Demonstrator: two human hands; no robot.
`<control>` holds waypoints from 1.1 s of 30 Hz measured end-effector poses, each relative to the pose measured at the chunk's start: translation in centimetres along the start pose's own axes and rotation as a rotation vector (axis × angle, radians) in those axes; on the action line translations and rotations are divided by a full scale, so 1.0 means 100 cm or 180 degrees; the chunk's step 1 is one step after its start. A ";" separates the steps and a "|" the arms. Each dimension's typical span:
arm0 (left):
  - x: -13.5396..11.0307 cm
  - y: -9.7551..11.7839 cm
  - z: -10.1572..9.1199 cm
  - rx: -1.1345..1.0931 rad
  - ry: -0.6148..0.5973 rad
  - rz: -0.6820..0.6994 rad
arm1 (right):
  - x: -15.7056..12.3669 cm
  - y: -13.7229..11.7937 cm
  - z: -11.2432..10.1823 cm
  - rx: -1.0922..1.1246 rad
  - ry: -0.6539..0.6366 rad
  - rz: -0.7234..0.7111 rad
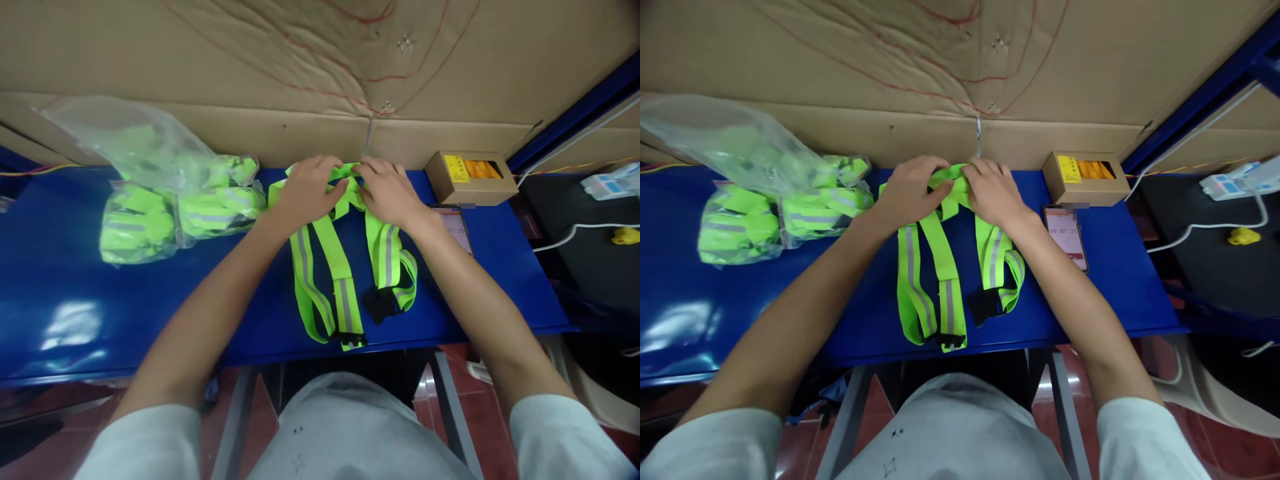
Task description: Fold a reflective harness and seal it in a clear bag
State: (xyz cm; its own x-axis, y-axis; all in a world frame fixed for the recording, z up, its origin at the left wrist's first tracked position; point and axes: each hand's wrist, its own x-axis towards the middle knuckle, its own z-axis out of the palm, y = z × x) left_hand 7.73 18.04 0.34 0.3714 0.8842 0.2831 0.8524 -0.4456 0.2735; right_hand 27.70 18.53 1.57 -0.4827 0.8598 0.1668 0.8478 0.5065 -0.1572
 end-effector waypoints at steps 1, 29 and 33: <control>0.006 -0.001 0.000 0.0136 -0.0122 -0.0133 | 0.013 0.003 0.003 -0.0001 0.0073 0.0005; 0.035 -0.074 -0.024 -0.0908 -0.1517 -0.0968 | -0.071 -0.025 -0.013 -0.0136 -0.0572 -0.0448; 0.028 -0.059 -0.022 -0.0427 -0.1126 -0.0579 | -0.060 -0.010 -0.017 0.0688 -0.0678 -0.0078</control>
State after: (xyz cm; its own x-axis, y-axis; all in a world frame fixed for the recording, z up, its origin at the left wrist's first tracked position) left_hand 2.91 22.90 1.56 0.3426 0.9333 -0.1076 0.8690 -0.2713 0.4138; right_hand 30.17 12.74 2.35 -0.5569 0.8300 -0.0313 0.7800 0.5097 -0.3631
